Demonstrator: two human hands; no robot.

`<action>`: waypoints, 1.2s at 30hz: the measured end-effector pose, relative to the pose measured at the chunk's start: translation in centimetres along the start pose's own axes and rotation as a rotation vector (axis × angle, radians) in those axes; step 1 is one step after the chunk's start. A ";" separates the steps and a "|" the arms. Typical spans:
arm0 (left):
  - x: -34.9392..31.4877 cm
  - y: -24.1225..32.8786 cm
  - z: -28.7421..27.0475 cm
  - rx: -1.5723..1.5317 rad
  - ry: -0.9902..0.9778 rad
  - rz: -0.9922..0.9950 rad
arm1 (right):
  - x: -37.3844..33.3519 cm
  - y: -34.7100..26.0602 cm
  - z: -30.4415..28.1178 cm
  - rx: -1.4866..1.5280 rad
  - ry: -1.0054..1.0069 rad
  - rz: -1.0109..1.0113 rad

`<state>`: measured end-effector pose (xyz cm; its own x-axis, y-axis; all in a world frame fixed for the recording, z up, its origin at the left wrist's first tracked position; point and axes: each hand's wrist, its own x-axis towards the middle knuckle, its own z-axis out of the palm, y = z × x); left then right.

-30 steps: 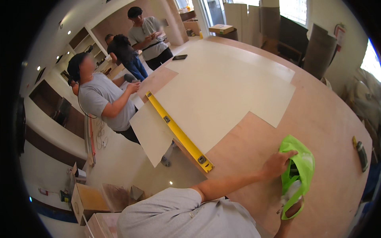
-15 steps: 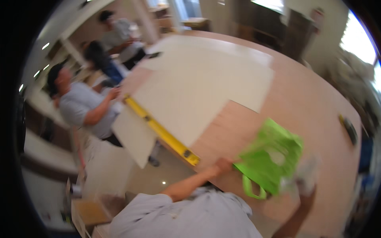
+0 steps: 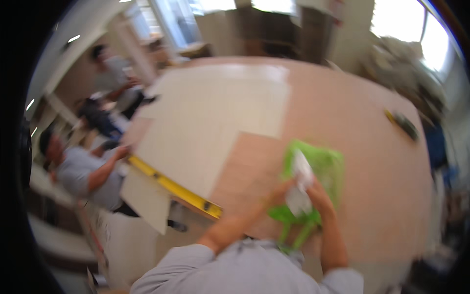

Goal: The person handles large flat panels, places them on a work table, and uses a spirit level and tape measure to check alignment and dimensions. They also retrieve a utility knife from a green bag and assist in positioning panels with coworkers.

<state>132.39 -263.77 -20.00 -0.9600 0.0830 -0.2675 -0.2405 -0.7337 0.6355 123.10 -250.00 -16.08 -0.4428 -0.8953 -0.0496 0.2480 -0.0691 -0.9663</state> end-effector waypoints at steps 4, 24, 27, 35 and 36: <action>1.9 -2.2 0.0 -0.450 -0.010 -0.004 | -1.4 -2.3 1.8 -0.430 0.250 0.013; 1.9 1.0 3.2 -0.605 -0.049 0.129 | -5.1 -2.0 5.5 -1.059 0.579 0.056; 1.6 1.3 3.0 -0.552 -0.031 0.127 | -5.3 -1.1 4.3 -1.034 0.551 -0.014; 2.0 1.7 2.9 -0.476 0.089 0.175 | -5.8 -0.7 5.5 -0.441 0.235 -0.195; 2.0 1.7 2.9 -0.475 0.069 0.215 | -5.8 -1.0 5.7 -0.475 0.270 -0.172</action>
<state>129.60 -262.89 -17.33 -0.9649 -0.1358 -0.2248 0.0676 -0.9555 0.2871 130.37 -247.28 -13.37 -0.6626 -0.7400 0.1155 -0.2334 0.0575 -0.9707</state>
